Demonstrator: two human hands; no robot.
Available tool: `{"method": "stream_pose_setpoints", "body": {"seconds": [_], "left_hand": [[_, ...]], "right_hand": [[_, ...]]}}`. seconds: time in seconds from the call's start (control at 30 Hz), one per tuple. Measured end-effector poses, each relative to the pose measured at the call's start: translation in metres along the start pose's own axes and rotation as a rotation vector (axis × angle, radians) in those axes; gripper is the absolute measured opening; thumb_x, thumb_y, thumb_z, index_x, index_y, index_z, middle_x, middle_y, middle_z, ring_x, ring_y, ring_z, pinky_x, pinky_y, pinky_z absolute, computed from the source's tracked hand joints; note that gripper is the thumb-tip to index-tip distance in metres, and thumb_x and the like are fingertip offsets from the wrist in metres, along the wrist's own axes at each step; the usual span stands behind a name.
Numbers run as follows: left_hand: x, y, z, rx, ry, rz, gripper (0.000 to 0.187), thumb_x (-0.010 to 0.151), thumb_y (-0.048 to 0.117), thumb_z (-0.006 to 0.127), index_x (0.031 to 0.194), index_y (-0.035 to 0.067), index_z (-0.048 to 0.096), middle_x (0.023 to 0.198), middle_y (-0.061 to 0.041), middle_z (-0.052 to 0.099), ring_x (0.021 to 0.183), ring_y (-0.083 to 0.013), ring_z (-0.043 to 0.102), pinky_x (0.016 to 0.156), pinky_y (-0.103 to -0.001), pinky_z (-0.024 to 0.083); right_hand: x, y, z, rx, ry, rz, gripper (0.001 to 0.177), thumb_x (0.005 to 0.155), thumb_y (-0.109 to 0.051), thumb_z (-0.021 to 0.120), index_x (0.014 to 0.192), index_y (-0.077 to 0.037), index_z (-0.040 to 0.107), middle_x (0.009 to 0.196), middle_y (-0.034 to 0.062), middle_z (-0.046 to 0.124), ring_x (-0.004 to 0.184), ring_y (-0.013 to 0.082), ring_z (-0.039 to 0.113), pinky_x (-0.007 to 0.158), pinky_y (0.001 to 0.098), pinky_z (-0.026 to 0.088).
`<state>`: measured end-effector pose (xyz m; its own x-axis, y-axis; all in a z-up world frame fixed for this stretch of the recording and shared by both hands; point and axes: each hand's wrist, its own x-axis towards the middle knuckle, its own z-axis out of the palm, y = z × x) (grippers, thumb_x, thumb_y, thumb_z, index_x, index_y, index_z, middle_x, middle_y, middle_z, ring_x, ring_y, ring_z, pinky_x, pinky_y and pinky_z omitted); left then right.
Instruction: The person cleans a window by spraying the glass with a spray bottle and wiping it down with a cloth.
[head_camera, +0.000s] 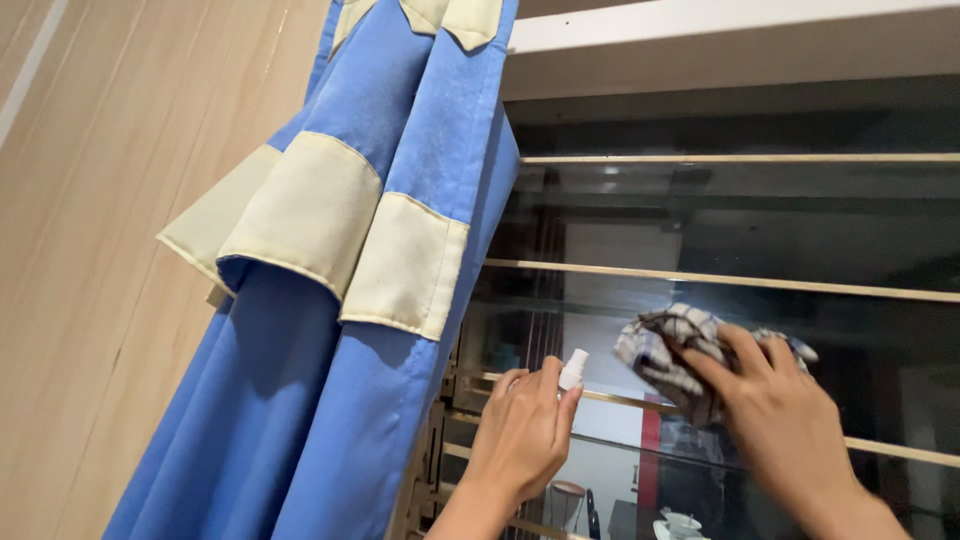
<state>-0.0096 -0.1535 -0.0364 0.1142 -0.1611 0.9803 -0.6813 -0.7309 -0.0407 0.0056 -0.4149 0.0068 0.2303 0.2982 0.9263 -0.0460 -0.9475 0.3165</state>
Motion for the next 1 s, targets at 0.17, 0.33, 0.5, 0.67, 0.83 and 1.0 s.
{"method": "stream_pose_setpoints", "body": {"seconds": [0.17,0.33,0.5,0.67,0.83,1.0], "left_hand": [[0.011,-0.004,0.0,0.082,0.078,0.055,0.026,0.106,0.025,0.045,0.102,0.001,0.054,0.089,-0.019,0.067,0.089,-0.0368,0.063,0.098,-0.052,0.039],[0.019,-0.008,-0.003,0.08,0.072,0.06,0.026,0.105,0.026,0.045,0.103,0.002,0.055,0.091,-0.017,0.067,0.09,-0.034,0.064,0.101,-0.052,0.038],[0.037,-0.001,0.01,0.114,0.12,0.097,0.025,0.105,0.028,0.047,0.105,0.005,0.056,0.093,-0.013,0.064,0.089,-0.0312,0.061,0.09,-0.049,0.039],[0.041,0.003,0.02,0.077,0.154,0.131,0.025,0.105,0.029,0.049,0.106,0.005,0.057,0.093,-0.012,0.062,0.087,-0.0295,0.06,0.08,-0.044,0.041],[0.049,0.013,0.024,0.102,0.204,0.167,0.025,0.105,0.03,0.053,0.104,0.005,0.057,0.092,-0.012,0.061,0.086,-0.0299,0.062,0.073,-0.044,0.046],[0.054,0.026,0.025,0.037,0.204,0.1,0.031,0.102,0.035,0.056,0.111,0.005,0.057,0.095,-0.012,0.062,0.086,-0.031,0.067,0.062,-0.043,0.054]], "right_hand": [[0.031,0.005,0.036,0.045,0.012,-0.357,0.059,0.072,-0.019,0.077,0.129,-0.029,0.067,0.139,-0.0003,0.06,0.119,0.0231,0.059,0.094,0.0414,0.056],[0.036,0.068,0.034,-0.073,-0.065,-0.337,0.051,0.062,-0.033,0.083,0.112,-0.038,0.073,0.143,-0.0075,0.061,0.124,0.0141,0.062,0.106,0.0356,0.055],[0.037,0.029,0.011,0.022,0.022,-0.313,0.061,0.071,-0.013,0.081,0.125,-0.039,0.071,0.143,-0.0019,0.058,0.122,0.0228,0.058,0.101,0.0408,0.053],[0.024,0.049,-0.006,-0.174,-0.282,-0.244,0.059,0.078,-0.02,0.076,0.128,-0.049,0.066,0.147,-0.0078,0.052,0.127,0.0169,0.058,0.105,0.0348,0.055],[0.022,0.036,0.001,-0.085,-0.134,-0.096,0.064,0.079,-0.017,0.074,0.14,-0.034,0.063,0.149,0.0023,0.054,0.123,0.0265,0.057,0.1,0.0377,0.056],[0.016,0.078,0.008,-0.085,-0.218,-0.37,0.052,0.065,-0.028,0.083,0.114,-0.045,0.074,0.143,-0.0112,0.057,0.126,0.0178,0.058,0.101,0.0357,0.055]]}}
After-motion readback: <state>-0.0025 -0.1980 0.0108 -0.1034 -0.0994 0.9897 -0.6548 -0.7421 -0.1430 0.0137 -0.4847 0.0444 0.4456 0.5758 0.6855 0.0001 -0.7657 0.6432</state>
